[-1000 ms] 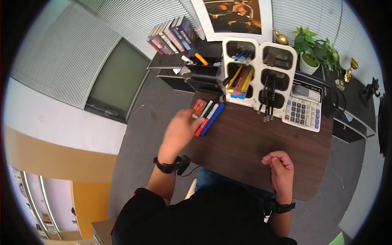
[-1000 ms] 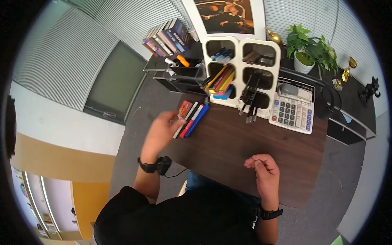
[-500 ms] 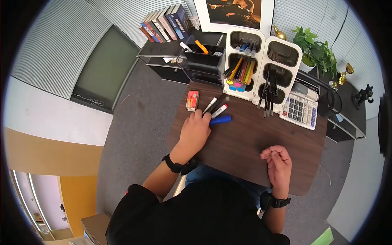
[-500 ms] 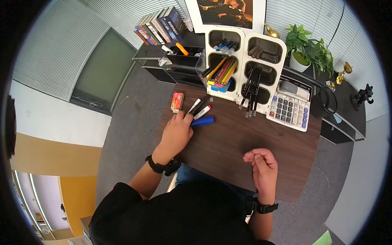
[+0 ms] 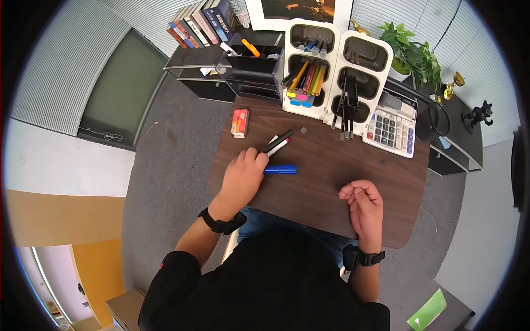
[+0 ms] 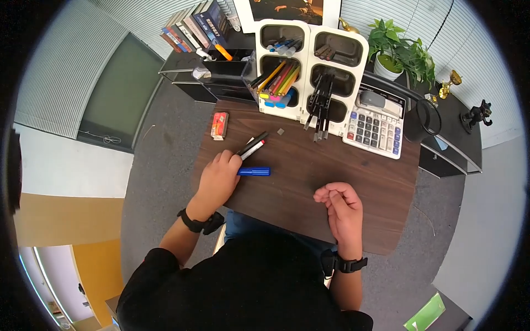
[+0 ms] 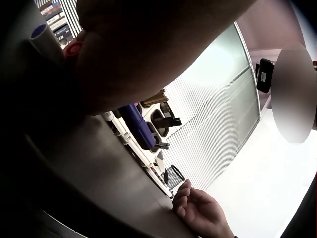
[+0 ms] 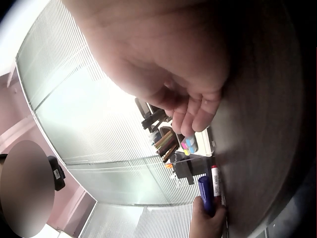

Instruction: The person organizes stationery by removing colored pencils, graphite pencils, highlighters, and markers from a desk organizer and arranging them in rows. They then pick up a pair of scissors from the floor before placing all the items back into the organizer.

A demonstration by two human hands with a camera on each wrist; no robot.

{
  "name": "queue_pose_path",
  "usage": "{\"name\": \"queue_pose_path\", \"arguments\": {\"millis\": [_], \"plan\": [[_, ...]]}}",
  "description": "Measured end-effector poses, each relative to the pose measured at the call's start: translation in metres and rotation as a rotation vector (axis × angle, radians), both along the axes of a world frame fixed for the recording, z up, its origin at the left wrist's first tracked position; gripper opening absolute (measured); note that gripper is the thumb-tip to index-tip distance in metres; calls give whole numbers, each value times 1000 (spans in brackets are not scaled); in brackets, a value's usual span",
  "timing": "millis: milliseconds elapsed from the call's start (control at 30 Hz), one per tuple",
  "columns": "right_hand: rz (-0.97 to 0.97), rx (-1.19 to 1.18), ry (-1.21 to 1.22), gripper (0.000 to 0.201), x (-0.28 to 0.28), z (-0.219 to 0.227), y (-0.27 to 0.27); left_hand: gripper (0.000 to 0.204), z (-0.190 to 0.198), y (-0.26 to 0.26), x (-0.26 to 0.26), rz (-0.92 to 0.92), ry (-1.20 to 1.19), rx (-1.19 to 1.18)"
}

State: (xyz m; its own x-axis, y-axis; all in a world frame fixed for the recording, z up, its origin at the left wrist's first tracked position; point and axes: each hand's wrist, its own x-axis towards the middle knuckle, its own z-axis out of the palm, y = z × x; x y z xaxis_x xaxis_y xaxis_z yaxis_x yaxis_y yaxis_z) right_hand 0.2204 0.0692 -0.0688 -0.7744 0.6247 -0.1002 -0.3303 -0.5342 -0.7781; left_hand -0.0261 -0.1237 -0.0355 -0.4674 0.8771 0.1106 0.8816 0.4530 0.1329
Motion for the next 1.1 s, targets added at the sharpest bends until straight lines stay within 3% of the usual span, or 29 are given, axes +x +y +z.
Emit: {"name": "queue_pose_path", "arguments": {"millis": [167, 233, 267, 333, 367, 400, 433, 500, 633, 700, 733, 800, 933, 1100], "plan": [[1, 10, 13, 15, 1, -2, -1, 30, 17, -13, -8, -80, -141, 64], [-13, 16, 16, 15, 1, -4, -2, 23, 24, -17, -9, -4, -684, 142], [-17, 99, -55, 16, 0, -3, -4, 23, 26, -18, -5, -10, -688, 143], [-21, 189, -136, 17, -5, 3, -8, 18, 25, -20, 6, 34, -1217, 254], [27, 414, -308, 18, -12, 12, -12, 18, 19, -22, 9, 31, -1225, 261], [77, 641, -478, 19, -20, 22, -15, 17, 11, -24, 11, 2, -1435, 299], [77, 653, -484, 19, -30, 32, -15, 17, 5, -25, 14, -31, -1644, 337], [169, 1217, -621, 24, -53, 51, -14, 24, 5, -26, 22, 16, -1685, 406], [154, 1481, -677, 30, -105, 47, -15, 27, -9, -40, 17, 29, -1892, 563], [42, 1764, -710, 34, -131, 37, -13, 27, -11, -41, 14, 30, -1952, 691], [38, 1779, -713, 34, -141, 32, -11, 26, -15, -42, 12, 21, -1952, 726], [-146, 2005, -630, 27, -163, 25, -10, 25, -26, -39, 9, -22, -1999, 802], [-27, 1999, -620, 5, -172, 27, -8, 23, -32, -40, 0, -48, -2081, 843], [69, 2004, -702, 7, -161, 33, -6, 21, -25, -37, -5, -130, -2134, 758]]}}
